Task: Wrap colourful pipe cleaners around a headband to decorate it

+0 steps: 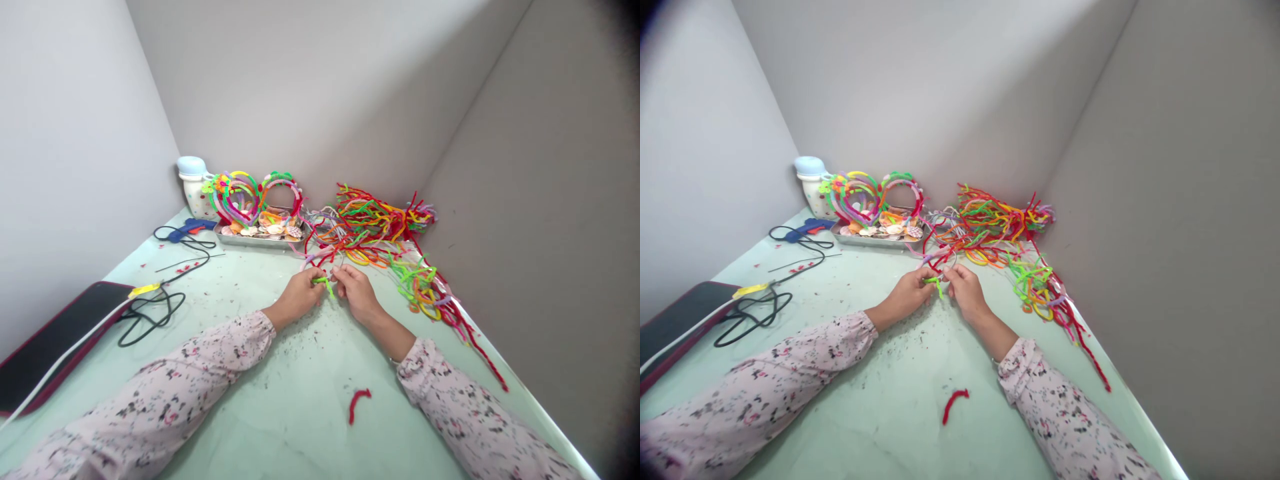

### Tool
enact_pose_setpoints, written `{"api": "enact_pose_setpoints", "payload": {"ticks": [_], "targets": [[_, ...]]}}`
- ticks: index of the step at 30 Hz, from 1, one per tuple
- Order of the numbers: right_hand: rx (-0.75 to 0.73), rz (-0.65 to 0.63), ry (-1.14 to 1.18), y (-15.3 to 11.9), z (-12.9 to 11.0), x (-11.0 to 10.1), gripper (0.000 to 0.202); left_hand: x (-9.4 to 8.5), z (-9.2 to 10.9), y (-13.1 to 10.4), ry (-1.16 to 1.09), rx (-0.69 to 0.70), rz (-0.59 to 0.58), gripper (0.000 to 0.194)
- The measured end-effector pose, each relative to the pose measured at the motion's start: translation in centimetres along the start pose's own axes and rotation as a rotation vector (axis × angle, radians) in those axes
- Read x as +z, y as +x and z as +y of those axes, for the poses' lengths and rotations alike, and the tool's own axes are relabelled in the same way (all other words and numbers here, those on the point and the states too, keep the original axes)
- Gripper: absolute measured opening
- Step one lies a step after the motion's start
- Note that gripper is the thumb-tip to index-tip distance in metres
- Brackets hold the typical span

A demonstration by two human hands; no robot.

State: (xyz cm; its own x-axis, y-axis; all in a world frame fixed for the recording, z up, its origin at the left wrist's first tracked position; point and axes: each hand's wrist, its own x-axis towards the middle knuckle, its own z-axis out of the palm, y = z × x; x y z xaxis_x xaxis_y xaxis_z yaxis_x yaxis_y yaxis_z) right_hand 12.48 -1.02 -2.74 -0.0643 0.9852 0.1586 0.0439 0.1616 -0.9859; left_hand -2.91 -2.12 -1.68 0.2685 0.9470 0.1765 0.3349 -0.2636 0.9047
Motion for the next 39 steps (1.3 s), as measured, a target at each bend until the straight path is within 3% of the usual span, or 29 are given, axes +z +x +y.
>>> {"api": "enact_pose_setpoints", "payload": {"ticks": [15, 29, 39], "targets": [[0.017, -0.006, 0.005, 0.1, 0.1, 0.0, 0.035, 0.1, -0.2, -0.1, -0.060, 0.060, 0.113, 0.017], [0.025, -0.040, 0.025, 0.0, -0.2, 0.1, 0.031, 0.0, 0.1, -0.3, -0.057, 0.016, 0.117, 0.011], [0.017, -0.053, -0.015, -0.1, -0.2, 0.0, 0.031, -0.1, 0.5, -0.4, -0.121, 0.001, 0.109, 0.018]]}}
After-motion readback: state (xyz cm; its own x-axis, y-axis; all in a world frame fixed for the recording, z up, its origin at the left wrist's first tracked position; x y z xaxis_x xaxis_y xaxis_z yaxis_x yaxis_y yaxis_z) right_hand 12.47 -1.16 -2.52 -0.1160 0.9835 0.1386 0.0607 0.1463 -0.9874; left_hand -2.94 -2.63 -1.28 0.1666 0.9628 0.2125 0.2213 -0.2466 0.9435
